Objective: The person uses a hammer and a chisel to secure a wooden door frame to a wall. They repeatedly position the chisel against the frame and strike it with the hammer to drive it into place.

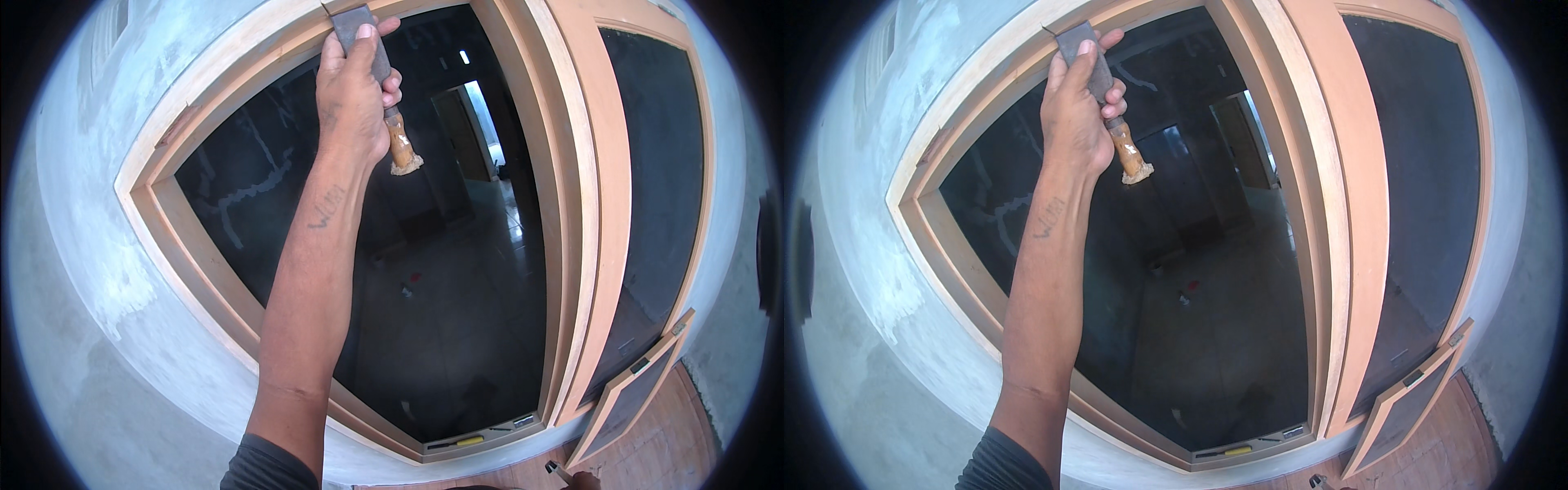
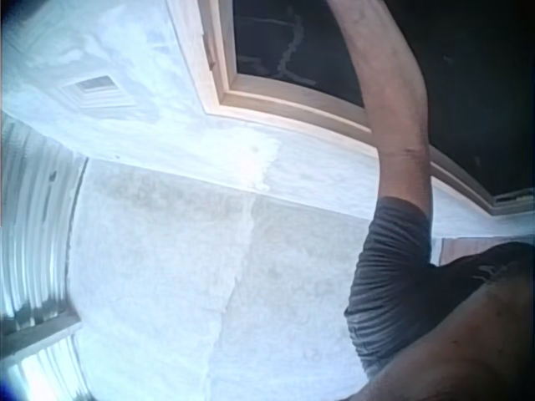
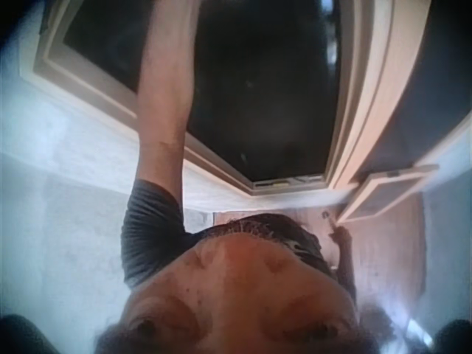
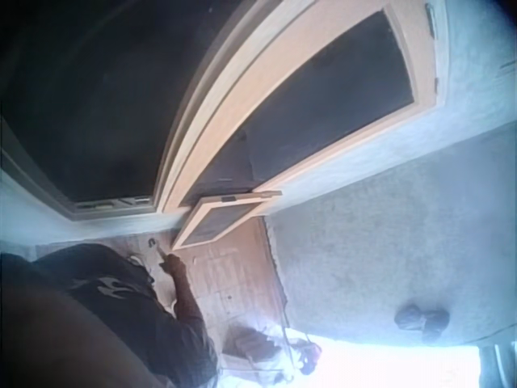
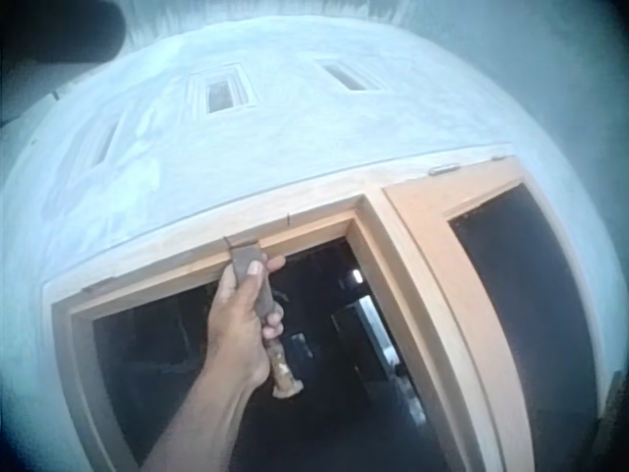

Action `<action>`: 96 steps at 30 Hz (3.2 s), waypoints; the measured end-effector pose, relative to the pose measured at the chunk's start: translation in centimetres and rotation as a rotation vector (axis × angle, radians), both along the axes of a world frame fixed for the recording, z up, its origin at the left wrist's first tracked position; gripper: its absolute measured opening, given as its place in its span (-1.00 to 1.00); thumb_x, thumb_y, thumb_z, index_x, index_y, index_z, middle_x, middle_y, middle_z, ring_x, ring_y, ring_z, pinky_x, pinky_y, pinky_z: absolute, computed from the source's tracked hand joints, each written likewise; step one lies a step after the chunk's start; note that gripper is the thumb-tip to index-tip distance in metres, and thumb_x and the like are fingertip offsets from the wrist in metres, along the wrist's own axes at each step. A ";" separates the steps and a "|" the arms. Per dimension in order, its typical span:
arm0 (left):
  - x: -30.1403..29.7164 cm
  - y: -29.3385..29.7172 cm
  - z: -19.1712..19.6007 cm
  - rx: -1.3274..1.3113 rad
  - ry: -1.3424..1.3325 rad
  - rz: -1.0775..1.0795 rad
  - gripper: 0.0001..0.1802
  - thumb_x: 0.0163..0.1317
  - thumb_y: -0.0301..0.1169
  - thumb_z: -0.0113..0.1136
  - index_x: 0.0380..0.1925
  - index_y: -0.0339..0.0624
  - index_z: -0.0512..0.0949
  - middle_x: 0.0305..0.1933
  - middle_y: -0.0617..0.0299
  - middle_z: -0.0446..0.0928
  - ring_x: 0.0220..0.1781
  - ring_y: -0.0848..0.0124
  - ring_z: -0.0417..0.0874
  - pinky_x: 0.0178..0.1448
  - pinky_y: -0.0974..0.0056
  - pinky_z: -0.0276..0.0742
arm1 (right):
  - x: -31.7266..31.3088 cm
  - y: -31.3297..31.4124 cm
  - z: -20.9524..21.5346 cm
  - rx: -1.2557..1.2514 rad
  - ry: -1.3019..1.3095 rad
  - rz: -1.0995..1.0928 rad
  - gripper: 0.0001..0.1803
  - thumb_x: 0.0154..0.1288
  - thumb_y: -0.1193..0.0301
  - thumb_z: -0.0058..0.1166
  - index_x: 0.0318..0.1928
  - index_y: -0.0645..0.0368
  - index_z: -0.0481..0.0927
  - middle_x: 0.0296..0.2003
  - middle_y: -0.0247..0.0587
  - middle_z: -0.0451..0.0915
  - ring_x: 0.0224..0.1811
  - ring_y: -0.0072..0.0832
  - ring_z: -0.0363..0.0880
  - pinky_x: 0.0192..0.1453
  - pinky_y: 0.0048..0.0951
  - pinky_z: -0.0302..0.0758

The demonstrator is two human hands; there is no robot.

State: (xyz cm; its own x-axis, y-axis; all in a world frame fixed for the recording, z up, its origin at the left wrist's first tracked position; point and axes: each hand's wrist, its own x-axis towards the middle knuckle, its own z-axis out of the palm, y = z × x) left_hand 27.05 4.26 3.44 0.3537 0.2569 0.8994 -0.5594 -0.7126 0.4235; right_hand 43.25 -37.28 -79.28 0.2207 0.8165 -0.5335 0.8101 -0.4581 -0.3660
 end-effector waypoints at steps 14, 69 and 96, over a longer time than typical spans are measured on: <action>0.4 -0.8 -0.2 0.016 -0.024 0.030 -0.59 0.59 -0.20 0.06 0.32 -0.08 0.35 0.40 0.16 0.53 -0.37 0.53 0.43 -0.37 0.51 0.38 | -1.7 0.2 6.2 -0.066 0.020 -0.155 -0.49 0.25 -0.08 0.28 0.02 0.01 0.76 -0.04 0.04 0.73 0.05 0.01 0.72 0.14 0.03 0.66; 0.6 -0.3 0.5 -0.044 0.003 -0.114 -0.64 0.62 -0.18 0.04 0.22 -0.14 0.36 0.26 0.04 0.58 -0.43 0.51 0.40 -0.43 0.51 0.32 | -1.0 0.0 -1.7 -0.025 -0.011 0.128 -0.09 0.29 -0.02 0.28 0.60 -0.31 0.20 -0.11 0.15 0.73 -0.04 0.04 0.73 0.06 0.06 0.67; 0.8 -1.7 0.8 -0.189 -0.022 -0.104 -0.72 0.65 -0.21 -0.02 0.10 -0.17 0.43 -0.08 0.09 0.62 -0.54 0.59 0.31 -0.56 0.51 0.21 | -5.9 24.2 64.9 0.146 -1.025 0.779 -0.69 0.16 0.40 0.36 -0.04 -0.01 0.78 -0.14 -0.16 0.80 0.00 -0.13 0.80 0.00 -0.11 0.75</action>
State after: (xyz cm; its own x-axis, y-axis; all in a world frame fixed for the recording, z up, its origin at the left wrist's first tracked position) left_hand 27.89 2.56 4.25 0.3678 0.3847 0.8466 -0.6366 -0.5596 0.5307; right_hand 37.36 -13.06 -14.34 -0.0835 0.9501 -0.3007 0.7830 0.2492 0.5699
